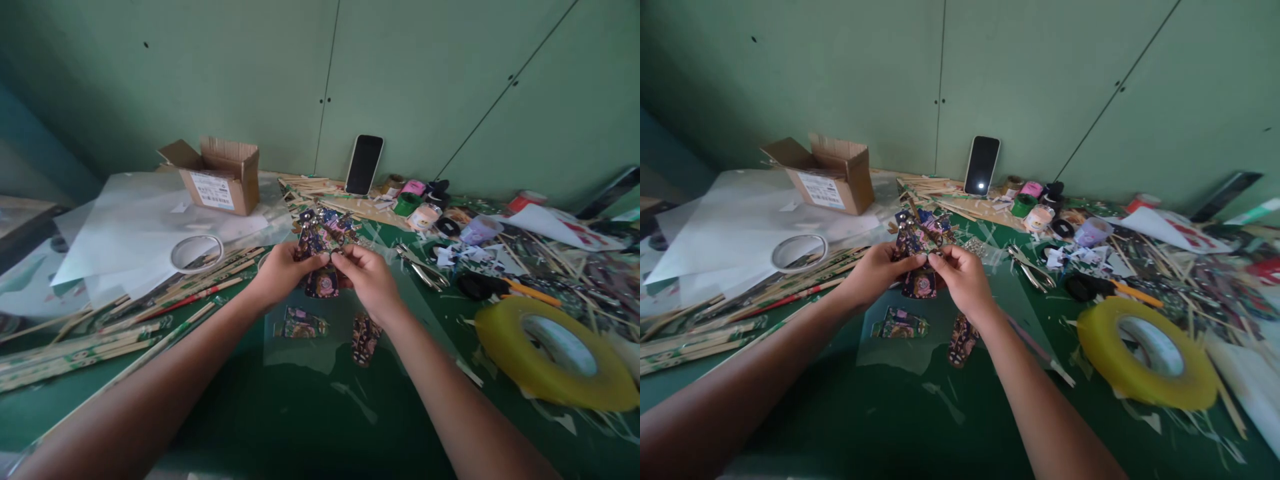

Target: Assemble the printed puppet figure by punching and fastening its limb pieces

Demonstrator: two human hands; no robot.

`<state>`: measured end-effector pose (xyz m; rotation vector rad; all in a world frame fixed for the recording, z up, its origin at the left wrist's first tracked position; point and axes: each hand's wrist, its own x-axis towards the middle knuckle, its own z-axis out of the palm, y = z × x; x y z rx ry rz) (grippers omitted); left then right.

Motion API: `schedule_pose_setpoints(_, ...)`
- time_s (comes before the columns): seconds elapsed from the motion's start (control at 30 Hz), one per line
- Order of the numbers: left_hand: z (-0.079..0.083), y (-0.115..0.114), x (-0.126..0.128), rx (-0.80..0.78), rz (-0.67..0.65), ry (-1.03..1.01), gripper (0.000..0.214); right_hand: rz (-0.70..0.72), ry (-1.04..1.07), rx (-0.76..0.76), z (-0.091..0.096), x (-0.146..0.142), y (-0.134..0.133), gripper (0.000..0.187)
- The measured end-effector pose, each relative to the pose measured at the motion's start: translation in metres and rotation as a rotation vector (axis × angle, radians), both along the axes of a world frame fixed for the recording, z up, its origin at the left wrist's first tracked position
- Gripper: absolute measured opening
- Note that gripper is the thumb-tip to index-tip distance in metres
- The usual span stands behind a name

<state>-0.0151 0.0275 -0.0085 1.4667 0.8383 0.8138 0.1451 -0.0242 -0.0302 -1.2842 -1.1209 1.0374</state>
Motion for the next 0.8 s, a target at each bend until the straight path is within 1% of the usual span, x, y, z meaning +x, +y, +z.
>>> schedule_pose_setpoints(0.07, 0.001, 0.0, 0.001, -0.136, 0.001, -0.029, 0.026, -0.037, -0.032, 0.01, -0.003, 0.003, 0.002, 0.034)
schedule_pose_setpoints(0.13, 0.002, 0.001, 0.001, -0.231, -0.044, -0.012, 0.028, -0.066, -0.054, 0.029, -0.005, 0.005, 0.004, 0.035)
schedule_pose_setpoints(0.2, 0.002, 0.001, 0.002, -0.256, -0.112, 0.038, 0.029, -0.074, -0.06, 0.047, -0.006, 0.006, 0.004, 0.035)
schedule_pose_setpoints(0.23, 0.002, 0.001, 0.001, -0.255, -0.125, 0.056, 0.029, -0.073, -0.067, 0.052, -0.004, 0.007, 0.004, 0.035)
schedule_pose_setpoints(0.3, 0.002, 0.002, 0.001, -0.25, -0.089, 0.063, 0.027, -0.028, -0.131, 0.028, 0.005, 0.009, 0.0, 0.033)
schedule_pose_setpoints(0.37, 0.003, 0.003, 0.001, -0.247, -0.028, 0.043, 0.022, 0.085, -0.296, -0.067, 0.018, 0.015, -0.005, 0.03)
schedule_pose_setpoints(0.4, 0.003, 0.003, 0.0, -0.249, -0.01, 0.035, 0.02, 0.133, -0.433, -0.138, 0.026, 0.02, -0.008, 0.028)
schedule_pose_setpoints(0.43, 0.004, 0.004, 0.0, -0.254, 0.0, 0.032, 0.018, 0.134, -0.583, -0.184, 0.033, 0.028, -0.011, 0.026)
schedule_pose_setpoints(0.47, 0.004, 0.005, 0.0, -0.257, 0.007, 0.03, 0.016, 0.047, -0.721, -0.189, 0.039, 0.037, -0.013, 0.026)
schedule_pose_setpoints(0.53, 0.004, 0.005, -0.001, -0.26, 0.014, 0.022, 0.015, -0.204, -0.945, -0.208, 0.045, 0.059, -0.017, 0.025)
schedule_pose_setpoints(0.57, 0.004, 0.005, -0.001, -0.262, 0.015, 0.014, 0.015, -0.286, -1.039, -0.246, 0.045, 0.072, -0.019, 0.026)
schedule_pose_setpoints(0.6, 0.004, 0.005, 0.0, -0.266, 0.017, 0.001, 0.016, -0.33, -1.119, -0.33, 0.043, 0.083, -0.019, 0.031)
schedule_pose_setpoints(0.63, 0.004, 0.004, 0.0, -0.272, 0.021, -0.017, 0.017, -0.357, -1.206, -0.438, 0.039, 0.094, -0.019, 0.038)
schedule_pose_setpoints(0.67, 0.005, 0.004, 0.001, -0.276, 0.027, -0.037, 0.019, -0.346, -1.295, -0.539, 0.033, 0.103, -0.018, 0.045)
schedule_pose_setpoints(0.7, 0.005, 0.003, 0.001, -0.277, 0.031, -0.059, 0.02, -0.326, -1.344, -0.628, 0.028, 0.109, -0.017, 0.047)
schedule_pose_setpoints(0.73, 0.004, 0.003, 0.002, -0.274, 0.032, -0.078, 0.022, -0.308, -1.355, -0.686, 0.022, 0.114, -0.015, 0.044)
schedule_pose_setpoints(0.8, 0.004, 0.002, 0.002, -0.259, 0.023, -0.105, 0.025, -0.291, -1.361, -0.699, 0.014, 0.117, -0.011, 0.042)
